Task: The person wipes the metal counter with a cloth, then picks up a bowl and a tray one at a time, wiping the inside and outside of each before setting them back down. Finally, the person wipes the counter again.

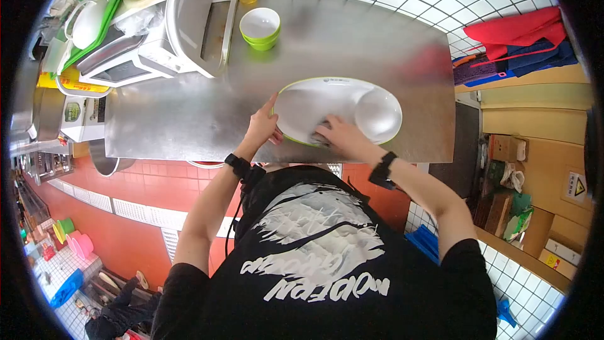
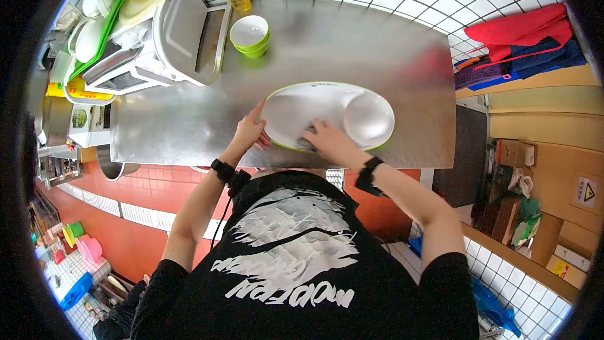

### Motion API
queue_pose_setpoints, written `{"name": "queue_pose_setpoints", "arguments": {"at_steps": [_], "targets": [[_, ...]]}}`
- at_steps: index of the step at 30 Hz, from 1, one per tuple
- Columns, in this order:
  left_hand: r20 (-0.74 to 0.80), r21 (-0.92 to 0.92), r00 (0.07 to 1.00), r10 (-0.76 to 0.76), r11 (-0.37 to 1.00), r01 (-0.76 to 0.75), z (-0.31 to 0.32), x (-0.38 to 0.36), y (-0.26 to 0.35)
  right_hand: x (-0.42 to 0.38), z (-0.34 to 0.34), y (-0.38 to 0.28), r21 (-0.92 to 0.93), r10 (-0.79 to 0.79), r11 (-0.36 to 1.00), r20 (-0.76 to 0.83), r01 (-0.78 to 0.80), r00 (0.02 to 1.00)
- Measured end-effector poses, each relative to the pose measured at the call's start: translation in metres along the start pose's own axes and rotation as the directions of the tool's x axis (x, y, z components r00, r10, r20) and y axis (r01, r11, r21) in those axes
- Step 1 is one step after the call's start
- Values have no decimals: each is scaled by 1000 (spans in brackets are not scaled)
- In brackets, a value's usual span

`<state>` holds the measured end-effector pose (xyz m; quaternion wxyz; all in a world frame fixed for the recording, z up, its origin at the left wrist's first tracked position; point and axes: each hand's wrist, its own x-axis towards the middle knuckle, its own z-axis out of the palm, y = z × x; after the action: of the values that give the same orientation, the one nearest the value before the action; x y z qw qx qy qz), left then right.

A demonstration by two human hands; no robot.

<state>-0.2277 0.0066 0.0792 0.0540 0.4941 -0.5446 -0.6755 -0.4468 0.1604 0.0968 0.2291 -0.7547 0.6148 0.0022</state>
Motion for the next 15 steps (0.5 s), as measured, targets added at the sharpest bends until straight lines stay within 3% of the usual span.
{"name": "queue_pose_setpoints", "arguments": {"at_steps": [2,3,5,7,8,13,15], "targets": [[-2,-1,1000,8,1000,-8,0,0,-1,38,15,-14,111,-65,989,-260,97,964],[-3,-5,1000,17,1000,-17,-1,1,-1,57,21,-14,115,-64,989,-265,98,962],[2,-3,1000,13,1000,-13,-1,0,-2,91,23,-7,81,-2,996,-470,45,883],[7,-5,1000,8,1000,-8,-3,1,0,103,-7,-6,209,251,964,-509,-165,824],[10,3,1000,14,1000,-14,-4,2,2,101,-15,-10,215,270,959,-498,-184,824],[63,-44,998,-20,999,23,-9,7,2,92,16,-36,275,210,958,-461,-86,862],[110,-218,985,-134,963,156,-15,8,3,87,20,-46,302,188,952,-416,-60,890]]}}
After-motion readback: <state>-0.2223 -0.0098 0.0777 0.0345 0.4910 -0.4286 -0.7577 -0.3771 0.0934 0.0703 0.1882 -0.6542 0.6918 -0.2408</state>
